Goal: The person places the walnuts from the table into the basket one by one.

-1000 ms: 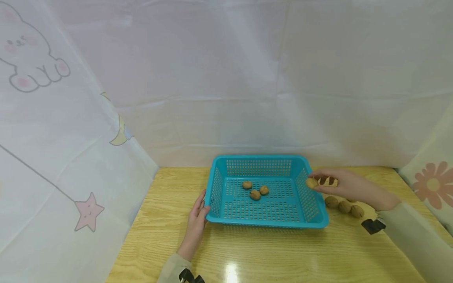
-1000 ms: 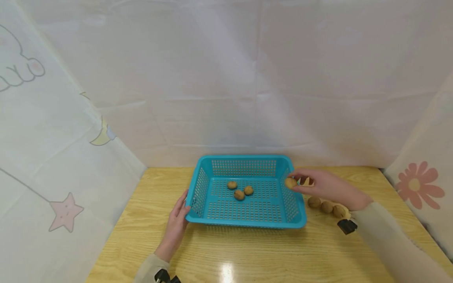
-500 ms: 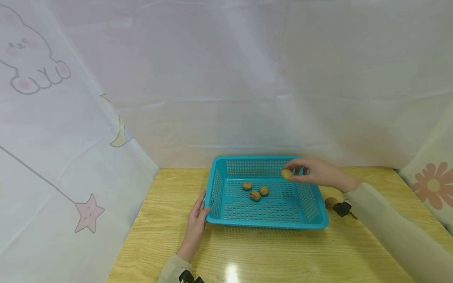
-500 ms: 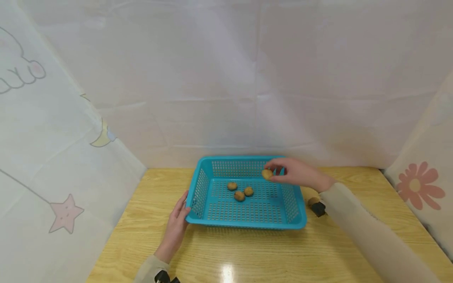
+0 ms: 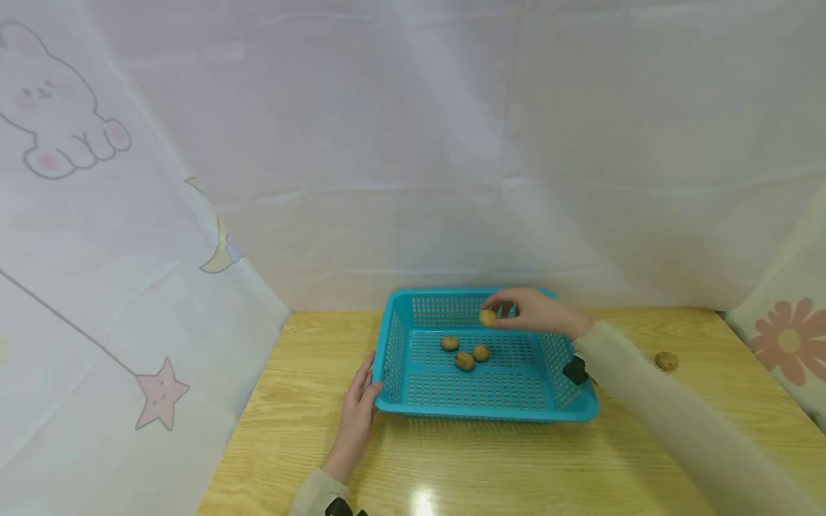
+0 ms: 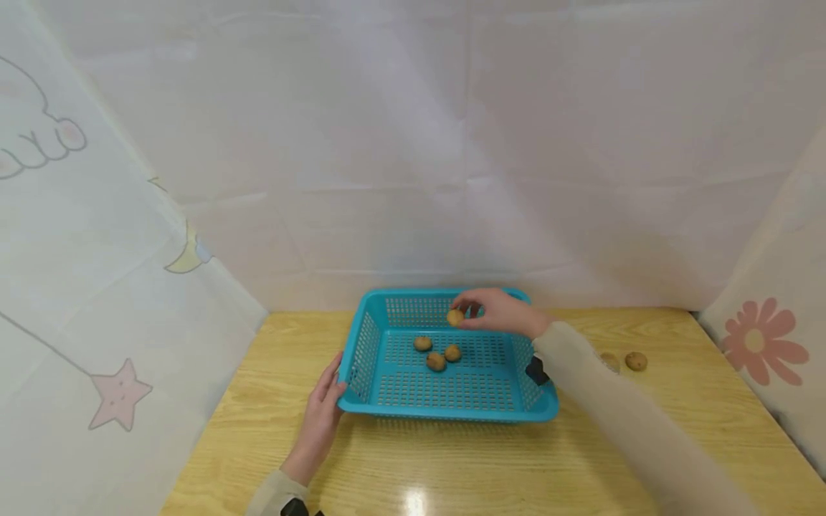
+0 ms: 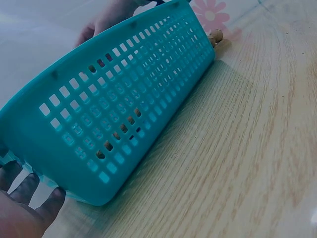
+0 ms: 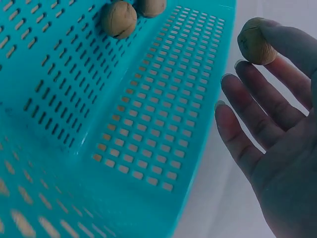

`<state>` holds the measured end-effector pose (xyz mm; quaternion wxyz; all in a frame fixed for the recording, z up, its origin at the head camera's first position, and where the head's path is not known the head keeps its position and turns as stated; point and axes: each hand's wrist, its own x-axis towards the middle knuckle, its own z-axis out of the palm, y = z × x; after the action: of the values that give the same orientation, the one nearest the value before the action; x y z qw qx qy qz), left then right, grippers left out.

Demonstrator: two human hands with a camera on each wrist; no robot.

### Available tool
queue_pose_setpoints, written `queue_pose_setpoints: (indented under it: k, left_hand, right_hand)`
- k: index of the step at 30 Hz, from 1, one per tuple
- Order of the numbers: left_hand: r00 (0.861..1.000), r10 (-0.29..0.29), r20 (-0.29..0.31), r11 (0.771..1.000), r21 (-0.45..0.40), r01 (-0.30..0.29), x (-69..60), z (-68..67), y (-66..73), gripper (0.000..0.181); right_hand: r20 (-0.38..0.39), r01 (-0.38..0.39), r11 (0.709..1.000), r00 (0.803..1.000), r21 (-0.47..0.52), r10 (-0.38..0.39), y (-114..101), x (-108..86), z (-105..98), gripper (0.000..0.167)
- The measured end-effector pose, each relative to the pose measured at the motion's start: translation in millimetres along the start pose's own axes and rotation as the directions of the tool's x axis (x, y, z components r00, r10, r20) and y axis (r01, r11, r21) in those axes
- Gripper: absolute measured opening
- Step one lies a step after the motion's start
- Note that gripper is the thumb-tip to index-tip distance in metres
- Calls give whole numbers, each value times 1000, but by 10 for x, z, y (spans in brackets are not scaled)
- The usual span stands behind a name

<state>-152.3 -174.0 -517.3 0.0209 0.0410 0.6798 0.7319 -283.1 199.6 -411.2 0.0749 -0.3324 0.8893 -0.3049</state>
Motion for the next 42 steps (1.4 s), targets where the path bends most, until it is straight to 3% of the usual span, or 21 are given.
queue_pose_setpoints:
  k: [11, 23, 31, 42]
  left_hand:
    - [1000, -4, 1, 1000, -16, 4, 2, -2, -10, 64]
    - [1000, -20, 5, 1000, -15, 20, -7, 0, -9, 63]
    - [1000, -9, -6, 1000, -15, 9, 7, 1, -22, 63]
    - [1000, -4, 1, 1000, -3, 4, 10, -9, -3, 63]
  right_hand:
    - [106, -9, 1000, 994, -20, 11, 128, 362, 311, 36]
    - [247, -81, 990, 963, -113, 107, 174, 498, 555, 37]
    - [262, -112, 986, 955, -124, 141, 190, 545, 601, 38]
    - [231, -59, 995, 970, -76, 76, 126, 497, 435, 30]
